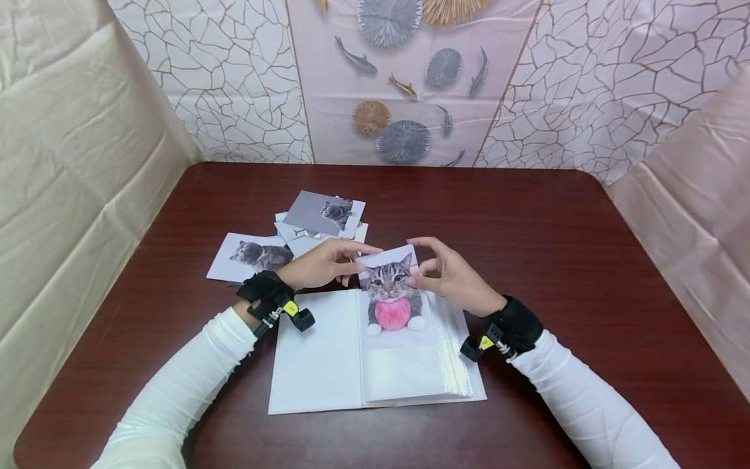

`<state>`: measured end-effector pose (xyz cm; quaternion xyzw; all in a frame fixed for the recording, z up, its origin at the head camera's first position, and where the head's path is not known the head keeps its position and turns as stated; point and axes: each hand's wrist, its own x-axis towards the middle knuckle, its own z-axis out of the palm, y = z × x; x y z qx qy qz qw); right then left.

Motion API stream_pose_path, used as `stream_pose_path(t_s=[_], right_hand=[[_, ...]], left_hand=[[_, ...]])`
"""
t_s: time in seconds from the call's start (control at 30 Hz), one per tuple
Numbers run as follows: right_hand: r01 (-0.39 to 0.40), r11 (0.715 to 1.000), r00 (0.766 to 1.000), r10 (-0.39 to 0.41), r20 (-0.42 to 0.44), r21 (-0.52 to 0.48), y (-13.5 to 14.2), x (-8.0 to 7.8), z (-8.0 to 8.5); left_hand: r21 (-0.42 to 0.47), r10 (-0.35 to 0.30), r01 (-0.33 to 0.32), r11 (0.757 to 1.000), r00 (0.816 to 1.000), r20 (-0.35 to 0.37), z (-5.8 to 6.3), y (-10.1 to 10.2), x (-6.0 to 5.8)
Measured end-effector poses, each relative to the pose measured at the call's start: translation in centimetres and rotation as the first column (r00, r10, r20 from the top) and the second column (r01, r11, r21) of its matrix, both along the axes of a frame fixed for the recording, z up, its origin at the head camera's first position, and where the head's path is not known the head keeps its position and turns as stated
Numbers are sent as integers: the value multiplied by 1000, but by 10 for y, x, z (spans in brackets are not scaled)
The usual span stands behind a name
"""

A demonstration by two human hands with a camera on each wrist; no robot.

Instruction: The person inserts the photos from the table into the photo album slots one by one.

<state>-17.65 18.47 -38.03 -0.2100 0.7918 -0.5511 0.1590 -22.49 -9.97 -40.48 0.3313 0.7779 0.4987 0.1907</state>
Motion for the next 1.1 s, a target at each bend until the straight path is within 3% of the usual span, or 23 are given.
stream_pose_path(t_s=[1.1], right_hand=[[-12,999,1000,11,-25,-52,-1,1,-3]], left_hand=[[-52,-37,37,998,999,12,5,2,5]])
